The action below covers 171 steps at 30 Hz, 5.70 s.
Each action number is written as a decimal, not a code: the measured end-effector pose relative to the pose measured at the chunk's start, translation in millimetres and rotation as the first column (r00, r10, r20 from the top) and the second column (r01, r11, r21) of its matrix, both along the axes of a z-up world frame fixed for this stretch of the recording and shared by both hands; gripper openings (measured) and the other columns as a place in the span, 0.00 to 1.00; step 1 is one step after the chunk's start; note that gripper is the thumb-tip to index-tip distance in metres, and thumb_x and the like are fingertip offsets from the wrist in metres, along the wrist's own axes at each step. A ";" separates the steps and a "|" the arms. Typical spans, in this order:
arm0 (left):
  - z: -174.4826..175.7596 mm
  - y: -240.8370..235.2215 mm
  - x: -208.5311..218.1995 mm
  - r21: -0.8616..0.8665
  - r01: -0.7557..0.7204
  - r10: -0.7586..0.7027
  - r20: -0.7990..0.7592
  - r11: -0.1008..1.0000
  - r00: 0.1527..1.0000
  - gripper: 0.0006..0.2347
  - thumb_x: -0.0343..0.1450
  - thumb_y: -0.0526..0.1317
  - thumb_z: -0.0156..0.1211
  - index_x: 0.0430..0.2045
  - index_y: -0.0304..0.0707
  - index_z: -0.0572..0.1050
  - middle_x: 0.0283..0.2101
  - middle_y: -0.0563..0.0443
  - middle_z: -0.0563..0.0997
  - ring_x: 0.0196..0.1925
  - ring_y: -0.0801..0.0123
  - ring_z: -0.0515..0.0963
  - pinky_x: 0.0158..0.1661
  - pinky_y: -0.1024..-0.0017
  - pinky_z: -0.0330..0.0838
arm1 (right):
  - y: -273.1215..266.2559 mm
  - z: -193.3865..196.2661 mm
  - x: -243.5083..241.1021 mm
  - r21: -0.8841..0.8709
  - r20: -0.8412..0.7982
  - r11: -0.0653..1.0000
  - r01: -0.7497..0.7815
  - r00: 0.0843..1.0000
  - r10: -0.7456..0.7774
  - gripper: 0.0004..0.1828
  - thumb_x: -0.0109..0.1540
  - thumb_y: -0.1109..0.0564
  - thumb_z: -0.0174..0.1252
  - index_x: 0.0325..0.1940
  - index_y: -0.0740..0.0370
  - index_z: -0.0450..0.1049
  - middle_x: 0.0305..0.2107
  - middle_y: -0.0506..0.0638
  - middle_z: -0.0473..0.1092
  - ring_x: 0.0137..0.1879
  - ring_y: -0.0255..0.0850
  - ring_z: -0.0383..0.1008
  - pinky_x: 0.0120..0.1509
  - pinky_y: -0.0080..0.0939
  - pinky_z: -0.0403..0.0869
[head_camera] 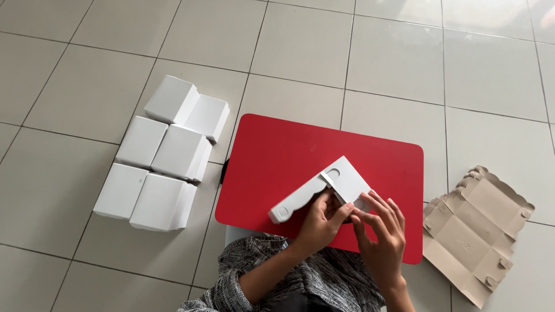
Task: The person assembles flat cardboard pieces into white rectangular boxes by folding and interlocking tabs. They place each completed box into a growing stack on the floor and repeat the process with additional flat pieces.
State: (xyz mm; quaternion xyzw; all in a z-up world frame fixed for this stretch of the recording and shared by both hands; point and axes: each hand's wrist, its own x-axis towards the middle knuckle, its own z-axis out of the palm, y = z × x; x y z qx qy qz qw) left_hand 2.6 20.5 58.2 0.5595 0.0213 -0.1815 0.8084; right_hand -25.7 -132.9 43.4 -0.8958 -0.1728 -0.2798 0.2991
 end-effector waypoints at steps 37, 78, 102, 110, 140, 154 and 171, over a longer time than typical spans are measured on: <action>-87.4 68.7 79.2 -0.392 0.159 -0.185 -0.028 0.906 0.982 0.43 0.68 0.72 0.42 0.75 0.49 0.46 0.72 0.26 0.55 0.72 0.31 0.53 0.66 0.34 0.38 | -66.4 -33.4 28.8 0.687 -0.452 0.640 0.344 0.892 0.006 0.36 0.67 0.38 0.54 0.74 0.58 0.59 0.50 0.58 0.68 0.44 0.44 0.73 0.40 0.40 0.77; -113.5 64.0 55.1 -0.358 0.197 -0.239 -0.076 0.913 0.968 0.26 0.70 0.47 0.59 0.58 0.23 0.69 0.30 0.29 0.79 0.22 0.59 0.80 0.16 0.61 0.76 | -34.7 10.2 18.0 0.246 -0.205 0.965 -0.092 0.968 0.144 0.29 0.57 0.49 0.70 0.61 0.56 0.75 0.67 0.74 0.61 0.60 0.69 0.73 0.61 0.60 0.73; -0.5 67.1 59.7 0.021 0.331 -0.326 0.241 0.943 0.914 0.39 0.75 0.53 0.53 0.76 0.52 0.34 0.65 0.23 0.64 0.60 0.44 0.72 0.56 0.43 0.70 | 2.9 24.7 20.8 0.099 -0.002 0.975 -0.200 0.980 0.201 0.27 0.52 0.57 0.75 0.55 0.55 0.78 0.66 0.74 0.63 0.57 0.67 0.74 0.56 0.58 0.75; 30.2 67.6 55.4 0.029 0.323 -0.321 0.234 0.946 0.918 0.41 0.73 0.54 0.55 0.76 0.51 0.33 0.67 0.25 0.60 0.62 0.42 0.69 0.54 0.42 0.69 | 5.8 20.8 17.7 0.121 -0.019 0.979 -0.162 0.986 0.166 0.26 0.52 0.58 0.75 0.55 0.56 0.79 0.66 0.74 0.63 0.58 0.67 0.74 0.56 0.58 0.75; -52.8 35.6 48.6 0.964 -0.186 -0.522 0.261 0.192 0.812 0.42 0.64 0.55 0.68 0.74 0.64 0.50 0.76 0.24 0.38 0.78 0.34 0.40 0.65 0.29 0.43 | -1.3 -104.1 43.6 0.500 -0.681 0.822 0.271 0.709 0.180 0.21 0.70 0.49 0.54 0.60 0.63 0.58 0.49 0.65 0.72 0.55 0.62 0.75 0.51 0.65 0.74; -80.5 84.1 54.0 0.884 -0.432 -0.664 0.432 0.178 0.611 0.45 0.65 0.72 0.60 0.74 0.59 0.49 0.78 0.34 0.36 0.81 0.46 0.37 0.73 0.39 0.31 | 34.5 -89.3 85.2 0.525 -0.713 0.766 0.371 0.683 0.158 0.19 0.70 0.53 0.48 0.64 0.59 0.61 0.53 0.50 0.66 0.40 0.38 0.69 0.39 0.36 0.73; -136.3 285.6 191.9 0.748 -0.607 -0.134 0.653 0.269 0.745 0.49 0.53 0.63 0.78 0.71 0.55 0.60 0.76 0.32 0.48 0.76 0.39 0.58 0.68 0.45 0.60 | 226.0 -114.6 319.9 0.645 -0.568 0.764 -0.037 0.646 0.511 0.17 0.75 0.49 0.53 0.58 0.67 0.63 0.41 0.57 0.67 0.39 0.47 0.77 0.39 0.44 0.80</action>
